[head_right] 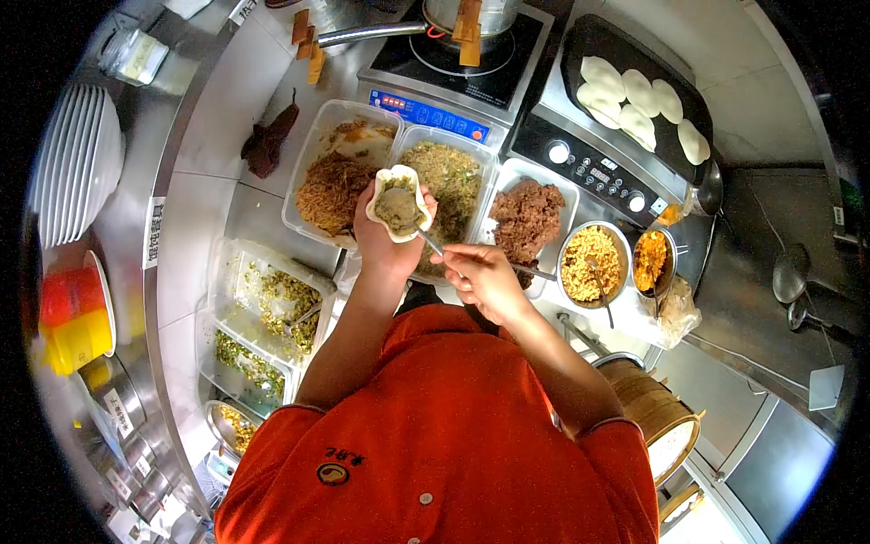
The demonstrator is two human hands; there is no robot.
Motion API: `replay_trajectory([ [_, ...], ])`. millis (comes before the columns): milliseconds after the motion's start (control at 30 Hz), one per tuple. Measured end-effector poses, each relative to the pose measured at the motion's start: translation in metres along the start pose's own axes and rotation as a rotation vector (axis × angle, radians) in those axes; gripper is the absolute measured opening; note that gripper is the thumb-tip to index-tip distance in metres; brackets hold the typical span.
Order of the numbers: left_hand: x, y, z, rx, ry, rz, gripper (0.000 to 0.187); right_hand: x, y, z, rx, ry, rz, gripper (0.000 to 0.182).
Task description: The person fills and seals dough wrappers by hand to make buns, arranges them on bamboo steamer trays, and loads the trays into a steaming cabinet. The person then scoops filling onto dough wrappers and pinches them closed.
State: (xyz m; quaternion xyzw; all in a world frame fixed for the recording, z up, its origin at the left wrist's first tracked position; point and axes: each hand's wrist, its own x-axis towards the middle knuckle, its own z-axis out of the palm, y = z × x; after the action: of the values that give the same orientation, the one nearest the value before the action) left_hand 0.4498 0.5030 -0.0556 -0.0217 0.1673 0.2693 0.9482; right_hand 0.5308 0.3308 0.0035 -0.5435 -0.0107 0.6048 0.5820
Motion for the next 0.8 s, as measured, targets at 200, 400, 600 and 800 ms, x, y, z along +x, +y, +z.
replay_trajectory([
  [200, -0.005, 0.005, -0.007, -0.047, -0.007, 0.01, 0.042, 0.006, -0.014, -0.003, 0.238, -0.045, 0.19, 0.021],
  [400, -0.013, 0.028, -0.022, 0.565, 0.206, 0.401, 0.04, 0.035, -0.008, -0.032, 0.02, 0.105, -0.039, 0.025],
  [600, -0.027, 0.033, -0.012, 0.139, 0.063, 0.198, 0.036, 0.068, 0.01, -0.019, -1.17, 0.303, -0.778, 0.024],
  [800, -0.047, 0.005, 0.009, 0.685, -0.077, 0.273, 0.036, 0.04, -0.015, 0.04, -0.62, 0.185, -0.631, 0.021],
])
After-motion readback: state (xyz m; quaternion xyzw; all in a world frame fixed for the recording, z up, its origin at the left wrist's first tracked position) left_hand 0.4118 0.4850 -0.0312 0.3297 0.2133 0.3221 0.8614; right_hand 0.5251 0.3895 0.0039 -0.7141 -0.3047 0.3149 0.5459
